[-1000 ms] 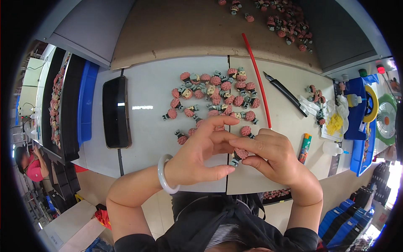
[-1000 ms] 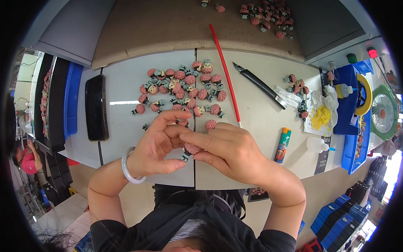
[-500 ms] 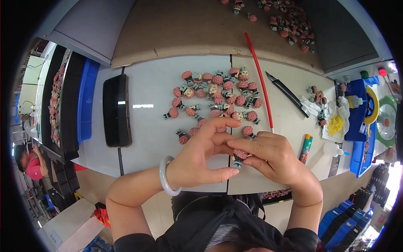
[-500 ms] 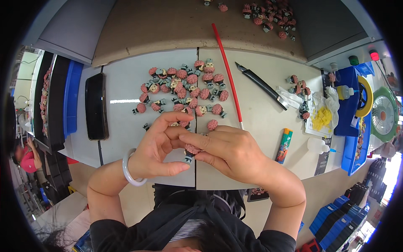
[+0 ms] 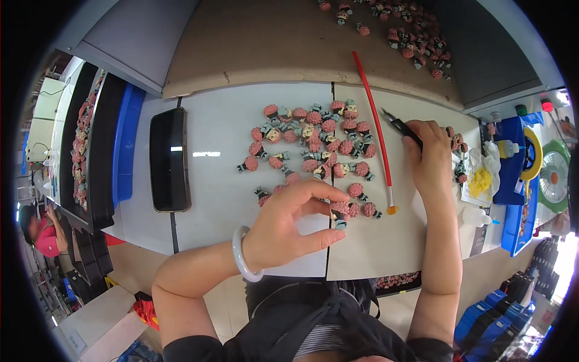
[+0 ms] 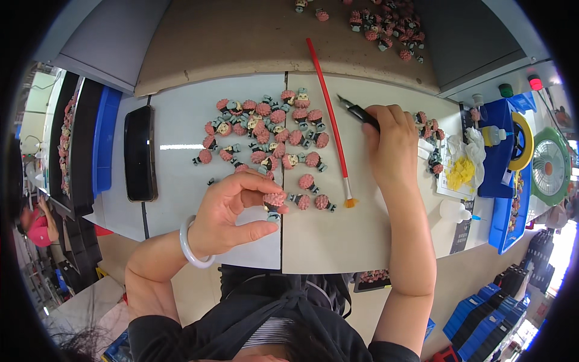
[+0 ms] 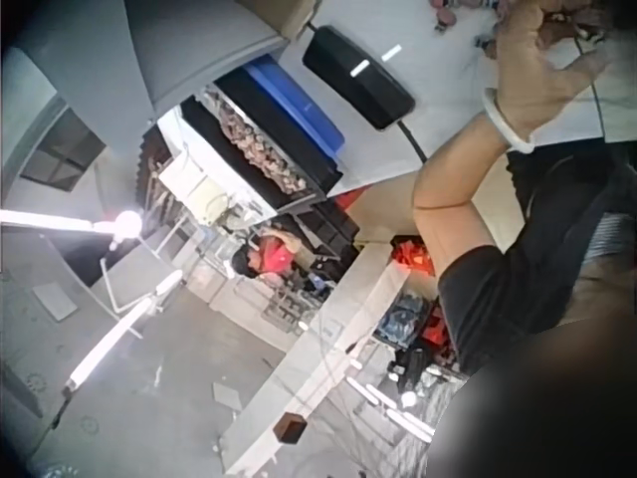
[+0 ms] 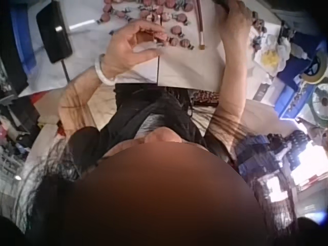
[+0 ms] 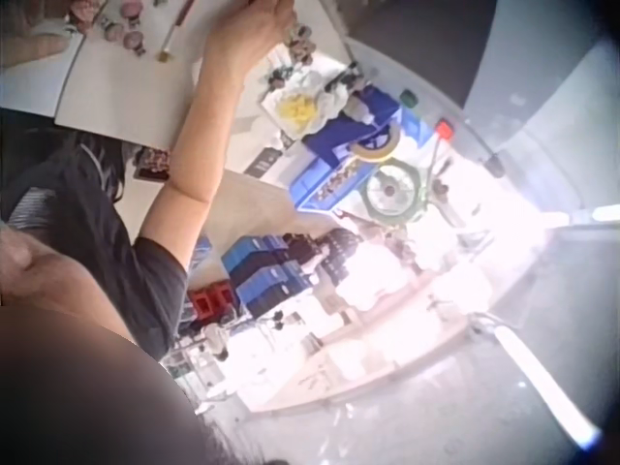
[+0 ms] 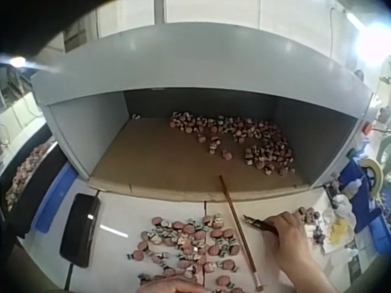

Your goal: Painting small details on toy figures using a fine brush and inspecting them.

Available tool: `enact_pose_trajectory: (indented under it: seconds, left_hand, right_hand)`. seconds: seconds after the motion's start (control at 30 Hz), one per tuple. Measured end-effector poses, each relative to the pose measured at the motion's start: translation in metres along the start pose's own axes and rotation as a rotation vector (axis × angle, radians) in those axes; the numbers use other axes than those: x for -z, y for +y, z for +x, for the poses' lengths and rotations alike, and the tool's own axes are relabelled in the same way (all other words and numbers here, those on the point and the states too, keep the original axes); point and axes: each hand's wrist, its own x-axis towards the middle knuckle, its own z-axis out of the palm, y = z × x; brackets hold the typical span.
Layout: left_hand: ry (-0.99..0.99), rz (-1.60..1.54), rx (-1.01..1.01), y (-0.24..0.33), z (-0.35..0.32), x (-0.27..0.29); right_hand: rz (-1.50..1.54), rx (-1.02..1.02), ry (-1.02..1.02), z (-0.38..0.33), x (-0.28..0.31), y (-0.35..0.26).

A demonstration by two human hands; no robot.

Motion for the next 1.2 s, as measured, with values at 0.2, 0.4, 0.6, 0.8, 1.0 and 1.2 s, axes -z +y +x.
enact_pose_trajectory:
  seconds: [0.2, 0.4, 0.6, 0.8, 1.0, 1.2]
  left_hand:
    - [0.022, 0.063, -0.006, 0.004, -0.003, 0.004]
    - [0.066, 0.122, -0.063, 0.006, -0.004, 0.003]
    - [0.085, 0.188, -0.093, 0.004, -0.003, 0.004]
    - [0.072, 0.275, -0.092, 0.006, -0.005, 0.003]
    - [0.064, 0.323, -0.104, 0.005, -0.006, 0.003]
    - [0.095, 0.336, -0.132, 0.004, -0.006, 0.002]
  right_hand:
    - [0.305, 0.143, 0.049, -0.021, 0.023, -0.045]
    - [0.642, 0.303, -0.326, -0.039, 0.035, -0.069]
    - [0.720, 0.368, -0.314, -0.045, 0.030, -0.070]
    - [0.507, 0.387, -0.292, -0.046, 0.023, -0.072]
    - [0.410, 0.378, -0.362, -0.050, 0.023, -0.074]
    - [0.395, 0.359, -0.334, -0.051, 0.022, -0.075]
